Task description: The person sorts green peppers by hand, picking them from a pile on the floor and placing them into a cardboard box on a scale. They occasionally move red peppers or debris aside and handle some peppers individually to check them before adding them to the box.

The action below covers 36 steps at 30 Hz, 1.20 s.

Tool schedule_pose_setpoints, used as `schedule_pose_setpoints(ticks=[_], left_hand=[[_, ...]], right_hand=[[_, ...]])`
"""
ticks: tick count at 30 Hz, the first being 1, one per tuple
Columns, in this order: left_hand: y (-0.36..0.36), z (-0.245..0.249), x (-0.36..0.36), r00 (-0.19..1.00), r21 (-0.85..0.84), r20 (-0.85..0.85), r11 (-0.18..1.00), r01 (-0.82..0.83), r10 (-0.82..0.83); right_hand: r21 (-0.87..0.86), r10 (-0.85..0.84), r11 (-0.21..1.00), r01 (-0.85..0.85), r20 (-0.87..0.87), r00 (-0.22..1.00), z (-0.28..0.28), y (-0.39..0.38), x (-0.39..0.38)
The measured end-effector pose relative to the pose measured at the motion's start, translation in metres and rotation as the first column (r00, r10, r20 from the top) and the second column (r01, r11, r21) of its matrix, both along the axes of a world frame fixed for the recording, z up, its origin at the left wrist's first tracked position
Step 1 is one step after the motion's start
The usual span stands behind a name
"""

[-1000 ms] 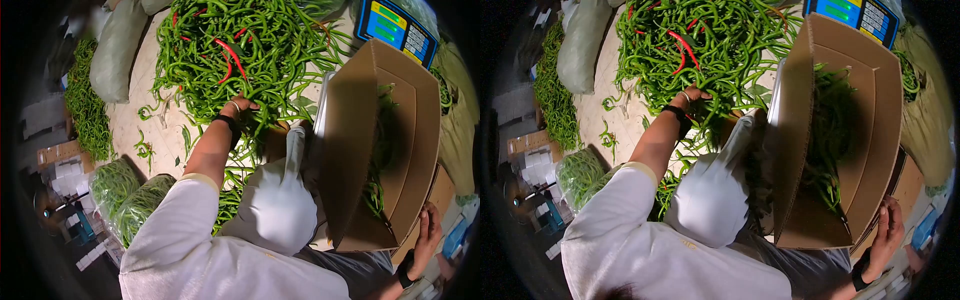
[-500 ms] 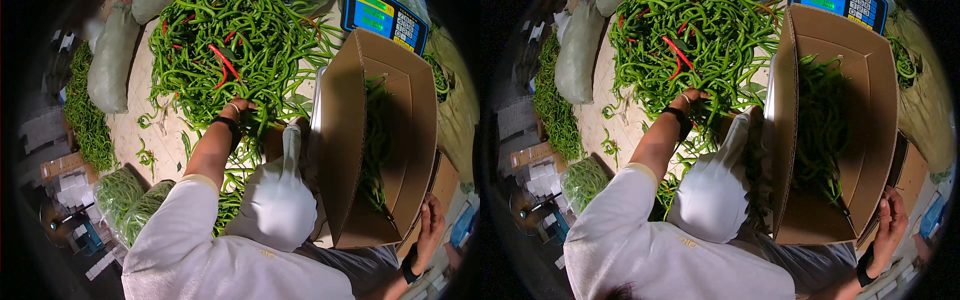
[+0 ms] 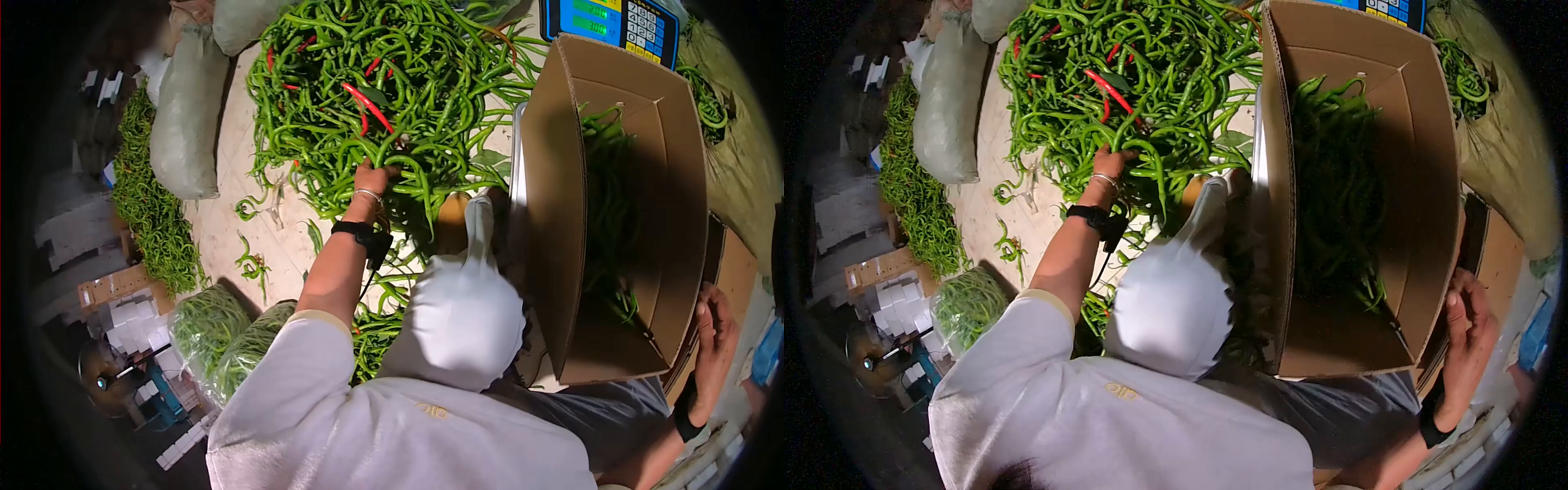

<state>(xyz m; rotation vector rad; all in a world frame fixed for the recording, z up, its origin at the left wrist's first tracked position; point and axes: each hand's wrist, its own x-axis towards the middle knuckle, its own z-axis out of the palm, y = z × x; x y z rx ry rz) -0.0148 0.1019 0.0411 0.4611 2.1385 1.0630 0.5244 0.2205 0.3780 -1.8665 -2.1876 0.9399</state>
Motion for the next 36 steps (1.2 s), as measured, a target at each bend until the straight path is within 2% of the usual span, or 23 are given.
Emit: schedule_pose_setpoints(ticks=[2,4,5,7,8,9,11,12,13,14,15,17,19,22,24,26,27,29,33,35,36], left_hand=[[0.0,0.044,-0.004,1.0,0.009,-0.013,1.0,0.011,-0.011],[-0.006,0.07,-0.015,0.999,0.049,0.03,0.998,-0.029,0.028],[-0.009,0.076,-0.033,0.995,0.005,0.077,0.998,-0.064,0.063],[-0.006,0.137,-0.024,0.981,-0.03,-0.132,0.989,-0.147,0.142],[-0.012,0.138,-0.05,0.994,0.028,0.038,0.994,-0.104,0.103],[-0.011,0.162,-0.055,0.993,0.081,0.043,0.99,-0.115,0.111],[-0.011,0.215,-0.062,0.981,0.112,0.161,0.985,-0.13,0.111],[-0.012,0.248,-0.058,0.976,0.125,0.194,0.985,-0.122,0.096],[-0.012,0.288,-0.046,0.952,0.142,0.27,0.972,-0.187,0.143],[-0.014,0.31,-0.05,0.96,0.198,0.25,0.964,-0.177,0.125],[-0.013,0.331,-0.061,0.967,0.255,0.23,0.953,-0.165,0.106],[-0.014,0.376,-0.079,0.978,0.317,0.202,0.942,-0.111,0.047],[-0.014,0.42,-0.081,0.998,0.39,0.046,0.921,0.012,-0.033],[-0.012,0.487,-0.043,0.995,0.539,-0.078,0.842,-0.008,0.059],[-0.007,0.518,-0.038,0.998,0.598,-0.068,0.801,0.039,0.003],[-0.001,0.544,-0.034,0.99,0.64,-0.052,0.756,0.136,-0.134],[0.005,0.552,-0.032,0.987,0.647,-0.063,0.747,0.151,-0.145],[0.019,0.569,-0.024,0.996,0.713,-0.039,0.695,0.088,-0.086],[0.045,0.592,0.003,0.977,0.781,0.007,0.612,0.127,-0.212],[0.058,0.601,0.026,0.942,0.748,0.042,0.635,0.191,-0.333],[0.055,0.605,0.048,0.796,0.744,0.144,0.594,0.305,-0.588]], right_hand=[[0.139,0.009,0.99,-0.005,-0.025,1.0,0.0,-0.006,0.002],[0.154,0.011,0.988,-0.012,0.004,1.0,0.008,-0.01,-0.001],[0.165,0.016,0.986,-0.024,0.05,0.999,0.012,-0.012,-0.002],[0.118,-0.044,0.992,0.043,0.007,0.999,-0.001,-0.017,0.016],[0.009,-0.088,0.994,0.106,-0.489,0.868,-0.018,-0.018,0.034],[-0.018,-0.111,0.992,0.127,-0.624,0.774,-0.014,-0.019,0.031],[-0.079,-0.141,0.987,0.139,-0.841,0.523,-0.006,-0.023,0.025],[0.105,0.027,0.994,0.034,-0.537,0.843,0.005,-0.02,0.024],[0.228,0.158,0.965,-0.13,-0.106,0.982,0.012,-0.021,0.023],[0.335,0.176,0.938,-0.086,-0.249,0.952,0.003,-0.024,0.025],[0.353,0.181,0.932,-0.078,-0.269,0.946,0.006,-0.026,0.025],[0.367,0.192,0.925,-0.097,-0.232,0.954,0.01,-0.029,0.026],[0.382,0.179,0.921,-0.082,-0.227,0.957,0.005,-0.025,0.035],[0.399,0.139,0.916,-0.051,-0.196,0.971,-0.003,-0.022,0.043],[0.572,0.123,0.819,-0.04,-0.107,0.987,-0.004,-0.025,0.045],[0.559,0.127,0.828,-0.051,-0.098,0.987,0.001,-0.023,0.044],[0.529,0.142,0.845,-0.081,-0.076,0.987,0.004,-0.024,0.044],[0.594,0.146,0.804,-0.031,-0.147,0.978,0.006,-0.029,0.044],[0.596,0.163,0.802,-0.042,-0.15,0.975,0.004,-0.025,0.055],[0.679,0.182,0.733,-0.044,-0.133,0.974,0.002,-0.029,0.062],[0.673,0.189,0.737,-0.054,-0.129,0.973,0.003,-0.03,0.066]])
